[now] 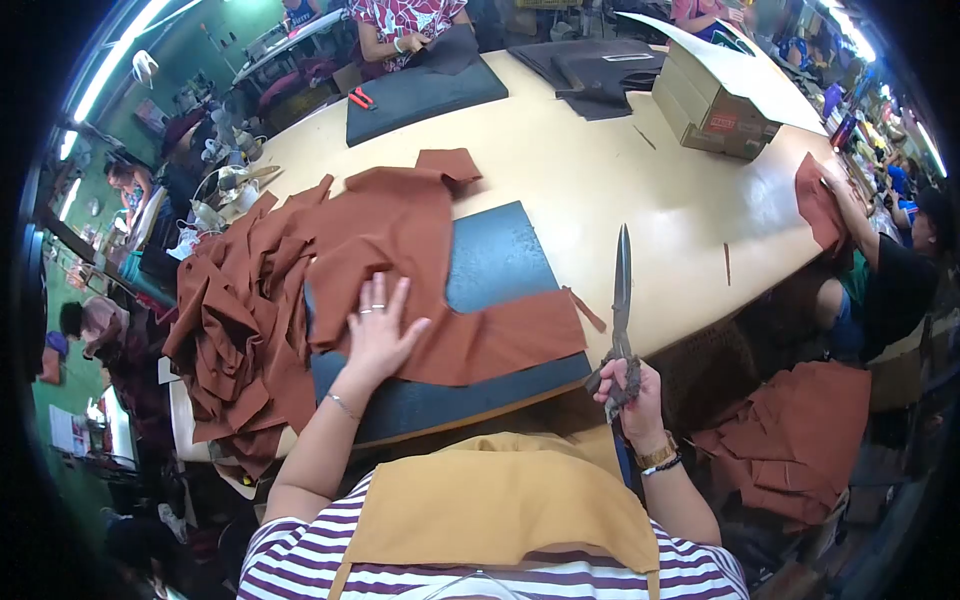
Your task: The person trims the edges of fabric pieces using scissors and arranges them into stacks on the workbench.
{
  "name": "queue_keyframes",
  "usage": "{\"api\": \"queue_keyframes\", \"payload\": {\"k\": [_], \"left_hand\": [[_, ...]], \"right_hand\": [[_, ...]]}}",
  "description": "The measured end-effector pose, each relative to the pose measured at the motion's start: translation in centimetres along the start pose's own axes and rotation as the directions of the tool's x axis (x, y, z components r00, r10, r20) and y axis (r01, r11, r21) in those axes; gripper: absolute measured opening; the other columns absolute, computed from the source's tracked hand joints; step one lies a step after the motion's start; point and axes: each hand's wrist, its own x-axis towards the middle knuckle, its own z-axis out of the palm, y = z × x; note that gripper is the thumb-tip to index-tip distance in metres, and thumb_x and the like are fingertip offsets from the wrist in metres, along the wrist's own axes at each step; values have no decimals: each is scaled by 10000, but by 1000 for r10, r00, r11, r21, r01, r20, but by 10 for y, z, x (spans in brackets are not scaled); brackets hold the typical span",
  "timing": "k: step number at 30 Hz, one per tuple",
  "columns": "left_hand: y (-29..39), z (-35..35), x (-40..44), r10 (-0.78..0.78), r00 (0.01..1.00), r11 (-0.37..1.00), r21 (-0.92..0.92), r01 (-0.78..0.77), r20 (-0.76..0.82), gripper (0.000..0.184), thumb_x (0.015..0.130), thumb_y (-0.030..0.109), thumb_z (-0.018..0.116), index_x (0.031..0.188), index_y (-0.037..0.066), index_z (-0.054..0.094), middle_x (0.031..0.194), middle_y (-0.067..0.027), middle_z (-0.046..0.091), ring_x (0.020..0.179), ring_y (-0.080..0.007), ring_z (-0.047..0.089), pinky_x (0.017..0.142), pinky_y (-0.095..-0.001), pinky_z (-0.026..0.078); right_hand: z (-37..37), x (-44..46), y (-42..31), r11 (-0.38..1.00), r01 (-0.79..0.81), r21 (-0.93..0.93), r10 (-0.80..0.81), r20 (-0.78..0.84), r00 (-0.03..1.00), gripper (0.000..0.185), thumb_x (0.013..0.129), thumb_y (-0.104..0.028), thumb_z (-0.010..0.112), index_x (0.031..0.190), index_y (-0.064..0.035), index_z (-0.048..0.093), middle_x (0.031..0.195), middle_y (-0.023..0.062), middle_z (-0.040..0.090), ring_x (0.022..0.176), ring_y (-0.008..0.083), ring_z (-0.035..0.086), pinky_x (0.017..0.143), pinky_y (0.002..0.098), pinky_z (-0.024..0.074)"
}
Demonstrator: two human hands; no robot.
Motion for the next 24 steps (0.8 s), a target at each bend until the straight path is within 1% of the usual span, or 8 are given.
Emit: {"api": "queue_keyframes", "payload": {"k": [4,7,8,10,13,16,19,24], "left_hand": [[52,13,22,499,866,827,-289,-483,-21,732,853,526,569,1441,167,324,1498,-267,179,1333,-465,285,1097,-461,272],[56,21,73,657,752,742,-139,-656,-44,712,837,559,562,1419,196,370,1491,-260,210,1329,-434,314,1093,-436,291],[44,21,96,641,766,741,-216,-635,-53,700,822,578,566,1402,223,401,1488,-234,246,1336,-415,314,1104,-494,245],[13,3,132,528,846,849,59,-525,-75,723,786,635,564,1372,229,442,1481,-185,296,1376,-342,272,1080,-631,150],[-53,-23,162,314,948,915,283,-286,-57,807,783,711,493,1422,234,368,1504,-145,268,1396,-332,227,1102,-600,140],[-88,-33,149,261,953,951,208,-227,-154,786,825,630,523,1455,221,292,1520,-124,242,1400,-334,217,1103,-583,162],[-90,-25,118,241,919,970,58,-235,-313,754,820,585,567,1432,208,340,1518,-116,252,1399,-337,220,1101,-573,183],[-68,-41,11,532,801,823,-53,-565,-277,688,712,530,707,1255,143,541,1422,-123,419,1332,-346,359,1073,-553,278]], "right_hand": [[-3,3,-1,998,43,-56,-42,18,999,245,927,-224,591,851,10,585,681,57,595,582,118,580,552,238,487],[-1,-1,-9,987,50,-155,-45,40,998,271,923,-253,603,855,9,585,676,55,599,583,109,579,551,229,474],[-2,-6,-12,979,48,-198,-39,48,998,280,920,-263,607,855,8,585,675,53,600,583,106,580,551,227,471],[-4,-14,-17,967,24,-255,-10,56,998,302,909,-289,623,853,5,584,660,49,599,572,103,577,548,225,467],[-10,-21,-15,958,-25,-286,49,79,996,300,903,-286,627,851,7,587,648,50,599,564,106,577,542,225,465],[-10,-22,-12,957,-95,-272,131,116,985,248,890,-228,629,838,11,595,650,53,602,563,106,577,540,226,465],[0,-18,-14,946,-173,-273,227,176,958,155,856,-137,616,811,11,615,645,52,604,548,99,570,505,214,441],[1,-13,-11,855,-270,-443,392,211,895,169,857,-161,629,804,0,624,632,52,606,517,89,556,435,202,381]]}}
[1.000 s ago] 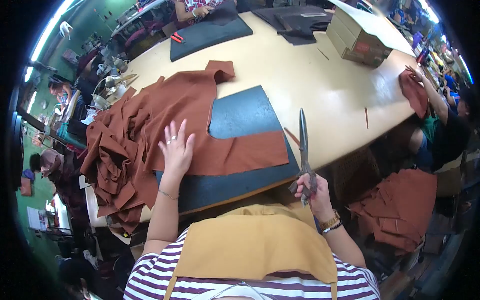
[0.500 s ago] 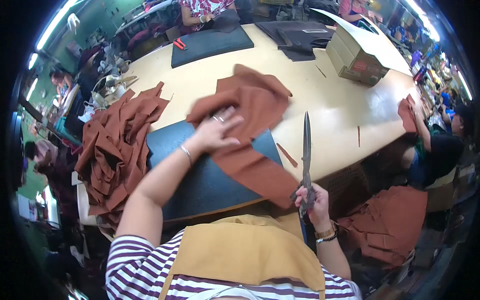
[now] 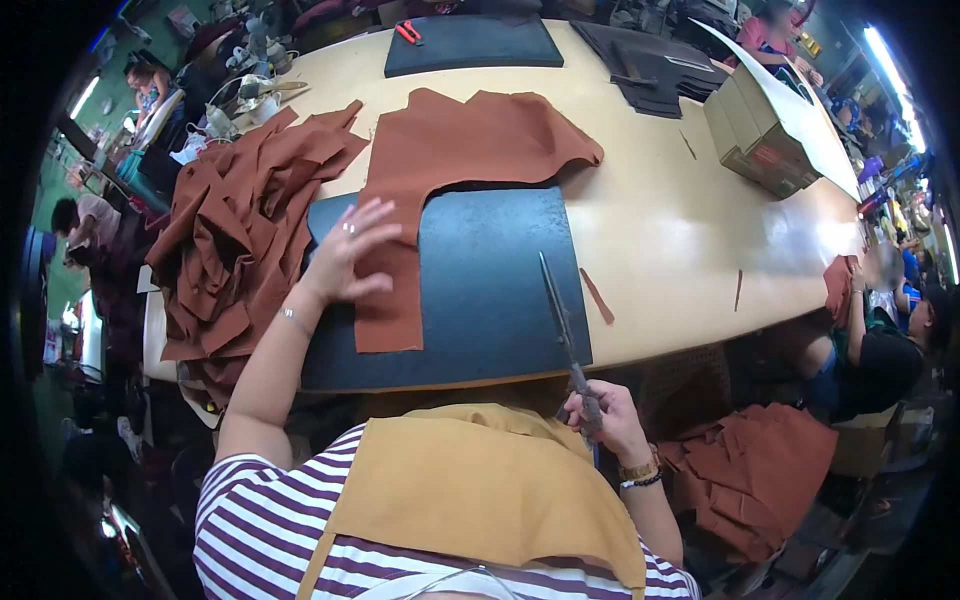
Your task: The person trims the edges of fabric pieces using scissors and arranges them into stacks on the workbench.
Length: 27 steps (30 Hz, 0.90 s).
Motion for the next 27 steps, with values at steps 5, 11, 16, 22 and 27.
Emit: {"api": "queue_keyframes", "payload": {"k": [5,11,16,22,27], "left_hand": [[36,4,-39,28,982,991,-137,-2,186,561,743,487,703,1188,158,612,1375,-103,481,1302,-344,400,1060,-530,317],[72,40,-8,-199,962,947,-216,237,186,314,944,263,492,1215,148,602,1401,-108,456,1336,-335,351,1093,-524,250],[86,62,30,-167,977,949,-246,196,136,353,951,318,472,1235,140,583,1433,-100,419,1356,-323,324,1096,-553,219],[87,64,29,-93,980,974,-189,126,173,392,887,326,573,1241,159,575,1436,-88,415,1353,-319,332,1093,-551,241],[81,48,20,-85,975,963,-235,133,203,430,819,272,651,1227,155,583,1424,-89,431,1347,-322,340,1101,-547,238]], "right_hand": [[2,0,2,999,-44,-4,44,57,997,208,858,-195,648,795,1,617,638,53,613,521,96,563,461,213,418],[-6,-4,3,972,-160,171,112,260,959,439,822,-421,693,845,9,607,702,69,631,618,142,612,601,276,501],[-7,-12,16,943,-203,265,115,314,943,570,817,-564,628,920,-3,612,756,52,639,656,139,613,621,267,494],[1,3,14,971,-148,187,70,368,927,593,813,-600,608,882,-11,631,693,34,618,648,125,598,628,243,470],[1,5,2,986,-143,81,110,316,942,540,798,-540,670,833,-3,627,682,29,605,621,107,579,607,222,457]]}}
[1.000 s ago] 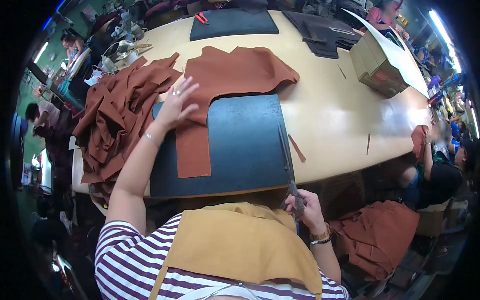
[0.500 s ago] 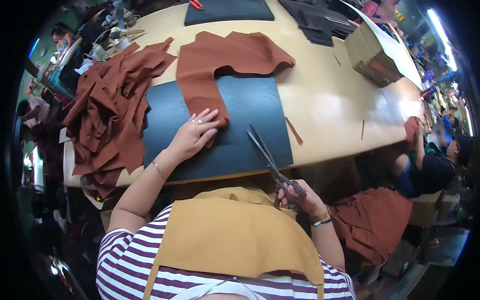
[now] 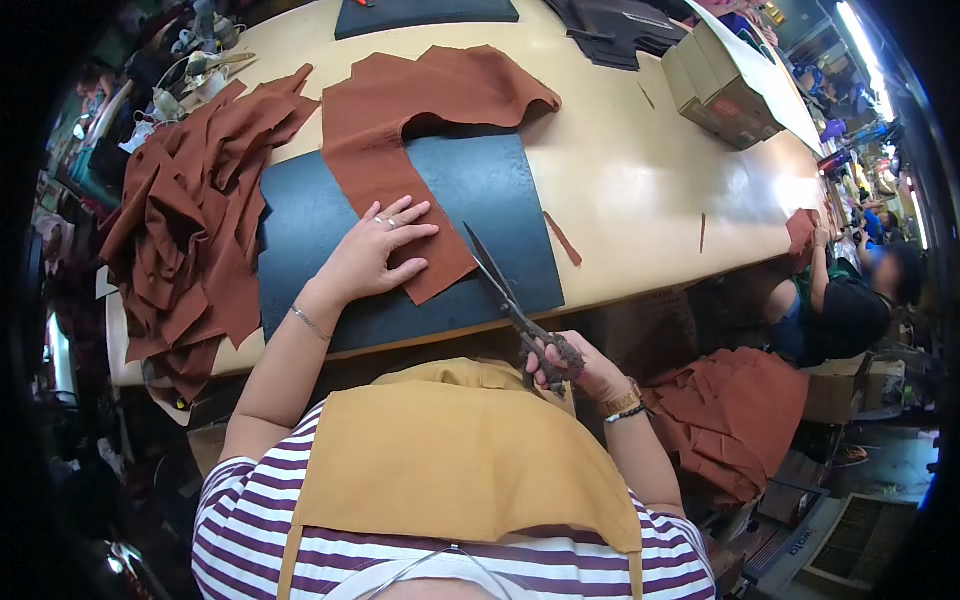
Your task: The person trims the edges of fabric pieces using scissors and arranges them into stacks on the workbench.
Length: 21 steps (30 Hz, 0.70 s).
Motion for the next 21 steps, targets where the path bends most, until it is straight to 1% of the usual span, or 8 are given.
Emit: {"api": "queue_keyframes", "payload": {"k": [3,4,7,10,13,16,19,21], "left_hand": [[-1,0,0,10,1000,1000,8,-9,-19,431,811,263,657,1222,154,587,1416,-92,440,1345,-323,342,1104,-543,237],[0,0,0,11,1000,1000,5,-11,-17,433,809,260,657,1222,154,587,1415,-93,442,1345,-324,343,1105,-542,237],[1,1,2,21,1000,1000,-7,-21,-16,439,800,253,658,1222,153,589,1411,-93,446,1342,-326,347,1105,-542,237],[0,0,1,28,1000,1000,-13,-28,-8,450,782,251,666,1215,153,596,1409,-88,450,1339,-326,352,1103,-549,237],[-1,-1,0,51,999,999,-17,-51,6,456,761,256,677,1200,153,608,1404,-83,457,1337,-323,356,1101,-559,237],[-1,-2,0,76,997,997,-27,-76,18,456,749,266,686,1186,154,620,1401,-77,463,1335,-319,359,1097,-568,239],[-1,-2,-1,84,996,996,-36,-83,21,456,747,282,691,1180,154,625,1401,-73,464,1334,-317,361,1095,-571,242],[-1,-1,-1,85,996,996,-41,-85,15,456,749,290,692,1179,153,626,1402,-71,462,1334,-316,361,1094,-571,245]], "right_hand": [[6,-1,-13,998,-12,-64,12,1,1000,462,814,-458,693,825,-1,624,682,28,599,618,98,573,603,217,454],[7,0,-15,997,-19,-71,19,-3,1000,396,832,-391,691,822,-1,622,678,26,593,616,93,570,599,215,449],[5,1,-15,993,-8,-121,9,6,1000,366,834,-361,694,814,-3,622,676,29,590,612,90,571,594,210,444],[6,1,-16,993,-6,-122,5,-8,1000,378,828,-373,699,809,-3,624,680,35,596,609,94,575,580,207,439],[5,0,-15,997,3,-72,-4,-7,1000,421,823,-413,692,812,3,627,680,40,601,606,102,583,569,215,452],[-1,3,-8,1000,-23,20,23,-3,1000,459,815,-446,686,810,9,629,675,42,604,605,111,591,568,226,471],[-4,3,-2,974,-24,225,27,-10,1000,461,823,-445,673,810,14,628,673,45,604,600,114,592,574,234,485],[-5,4,-4,993,-6,115,8,-15,1000,418,831,-402,677,810,12,627,681,43,608,599,110,591,572,231,480]]}}
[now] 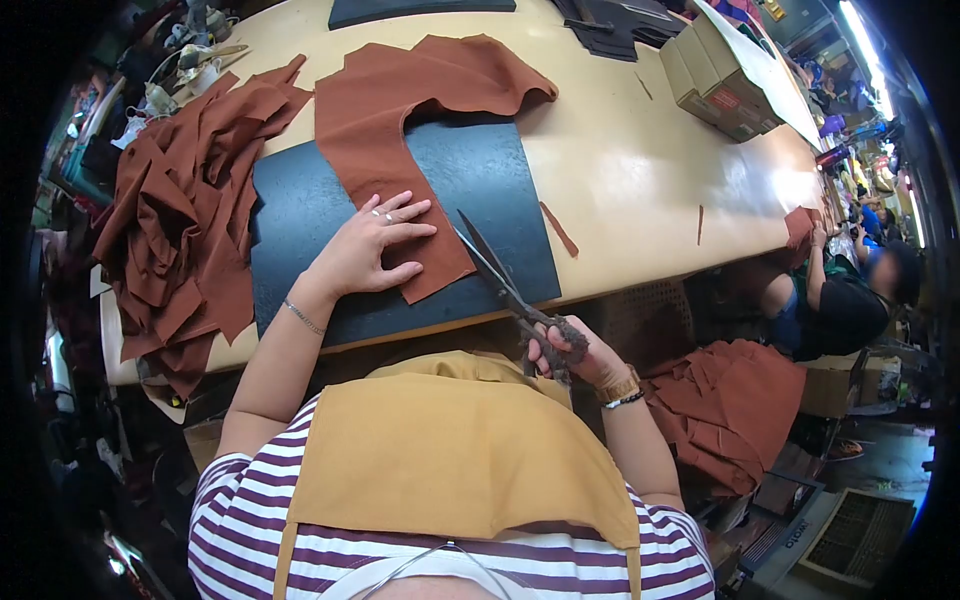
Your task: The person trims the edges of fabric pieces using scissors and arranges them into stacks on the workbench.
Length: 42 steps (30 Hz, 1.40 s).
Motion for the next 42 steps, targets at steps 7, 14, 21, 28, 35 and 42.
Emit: {"api": "queue_keyframes", "payload": {"k": [7,14,21,28,35,42], "left_hand": [[3,3,1,23,1000,1000,19,-22,-13,452,761,318,692,1176,151,626,1390,-76,474,1329,-319,366,1090,-559,256],[1,4,1,36,999,998,47,-34,-32,457,764,335,688,1179,155,624,1375,-79,490,1316,-317,384,1077,-533,281],[2,6,2,-44,985,972,221,81,-165,604,751,458,695,1266,175,557,1437,-107,403,1350,-326,325,1079,-562,249],[3,8,-1,-224,963,929,265,257,-148,789,718,639,640,1339,179,481,1461,-141,353,1369,-338,289,1081,-599,201],[4,8,-1,-226,963,908,326,263,-149,836,685,675,642,1339,179,479,1454,-144,360,1368,-337,294,1057,-656,170],[9,9,-1,-227,960,900,341,271,-164,890,650,710,643,1341,174,477,1453,-150,361,1375,-347,272,1043,-687,146]], "right_hand": [[13,1,-14,978,-47,-205,38,-46,998,286,832,-266,697,801,7,621,702,39,617,581,97,578,564,223,464],[10,-4,-6,978,-56,-201,42,-73,996,241,839,-226,674,794,5,620,663,42,609,573,99,576,556,228,464],[16,-9,-5,976,-57,-210,42,-75,996,265,862,-251,666,796,1,619,638,37,597,569,99,574,542,222,450],[20,7,-6,973,-27,-230,16,-49,999,271,860,-262,671,813,1,627,645,35,597,563,102,575,545,219,453],[18,3,-1,978,-14,-210,2,-58,998,283,850,-279,679,803,-4,626,645,43,607,555,96,577,501,200,424],[21,5,0,962,-14,-271,-8,-77,997,279,864,-287,643,811,-14,625,635,32,610,535,74,564,439,179,368]]}}
